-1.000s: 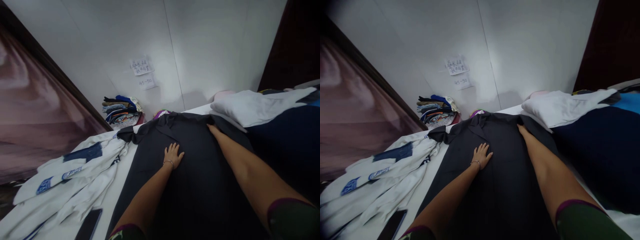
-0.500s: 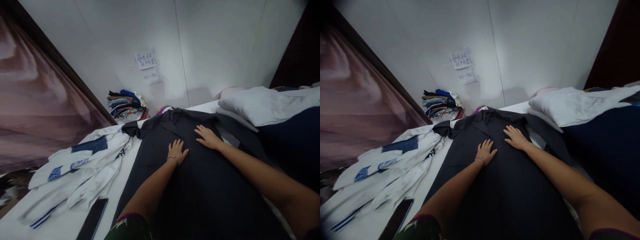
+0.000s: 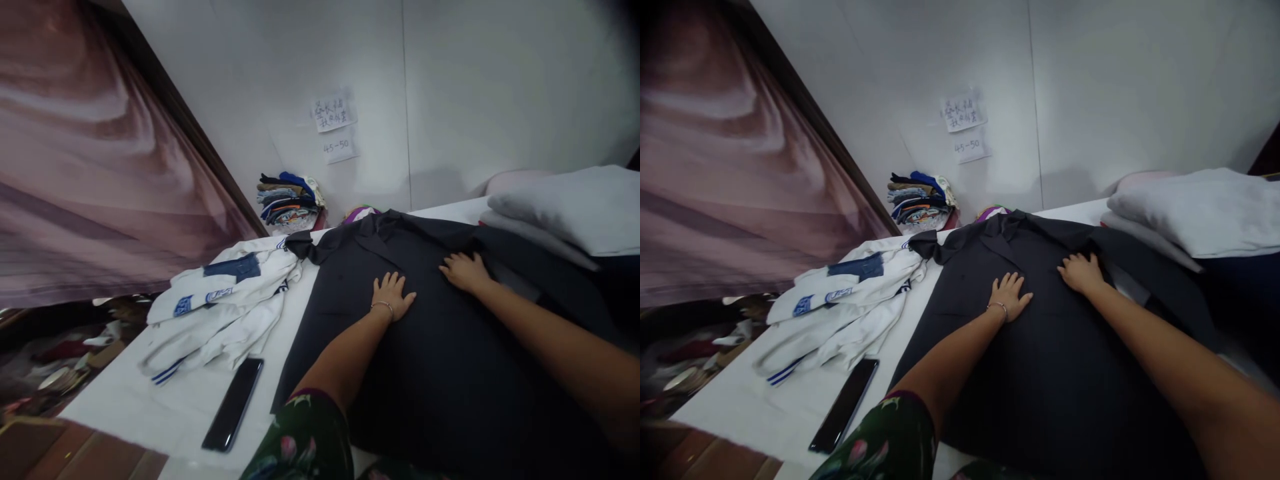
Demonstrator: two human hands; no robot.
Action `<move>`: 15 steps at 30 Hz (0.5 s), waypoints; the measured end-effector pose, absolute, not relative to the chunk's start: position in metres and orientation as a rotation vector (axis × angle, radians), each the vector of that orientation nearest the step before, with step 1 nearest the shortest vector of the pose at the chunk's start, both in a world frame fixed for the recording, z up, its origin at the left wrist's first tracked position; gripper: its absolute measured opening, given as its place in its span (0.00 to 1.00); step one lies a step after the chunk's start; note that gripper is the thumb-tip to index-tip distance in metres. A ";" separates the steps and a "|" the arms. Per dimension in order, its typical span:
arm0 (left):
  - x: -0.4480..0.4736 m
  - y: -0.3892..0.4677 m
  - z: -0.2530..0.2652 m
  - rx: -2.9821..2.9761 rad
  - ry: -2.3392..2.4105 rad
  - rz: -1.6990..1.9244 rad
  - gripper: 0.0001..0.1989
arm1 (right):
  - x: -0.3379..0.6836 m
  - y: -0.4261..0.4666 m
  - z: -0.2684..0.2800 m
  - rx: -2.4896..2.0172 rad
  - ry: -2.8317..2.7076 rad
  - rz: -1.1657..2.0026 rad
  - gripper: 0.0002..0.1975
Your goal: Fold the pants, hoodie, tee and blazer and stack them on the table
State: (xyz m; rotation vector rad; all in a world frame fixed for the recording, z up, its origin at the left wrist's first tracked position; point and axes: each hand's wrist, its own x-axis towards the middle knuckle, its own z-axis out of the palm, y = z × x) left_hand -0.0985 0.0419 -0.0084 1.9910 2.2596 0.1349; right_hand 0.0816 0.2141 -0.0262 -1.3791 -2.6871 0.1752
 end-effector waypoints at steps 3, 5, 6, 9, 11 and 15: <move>-0.099 0.042 -0.008 1.994 2.251 0.140 0.36 | 0.048 0.181 -0.014 -1.084 -2.731 0.241 0.30; -0.099 0.041 -0.008 1.986 2.243 0.132 0.36 | 0.025 0.164 -0.010 -1.013 -2.745 0.330 0.33; -0.099 0.041 -0.008 1.980 2.237 0.125 0.36 | 0.016 0.158 -0.009 -1.015 -2.762 0.368 0.33; -0.099 0.042 -0.012 1.967 2.215 0.143 0.37 | 0.000 0.150 -0.015 -1.073 -2.835 0.446 0.33; -0.099 0.044 -0.015 1.959 2.196 0.189 0.35 | -0.002 0.150 -0.022 -1.103 -2.849 0.448 0.32; -0.116 0.050 -0.010 1.855 2.151 0.426 0.24 | 0.001 0.153 -0.032 -1.096 -2.806 0.381 0.33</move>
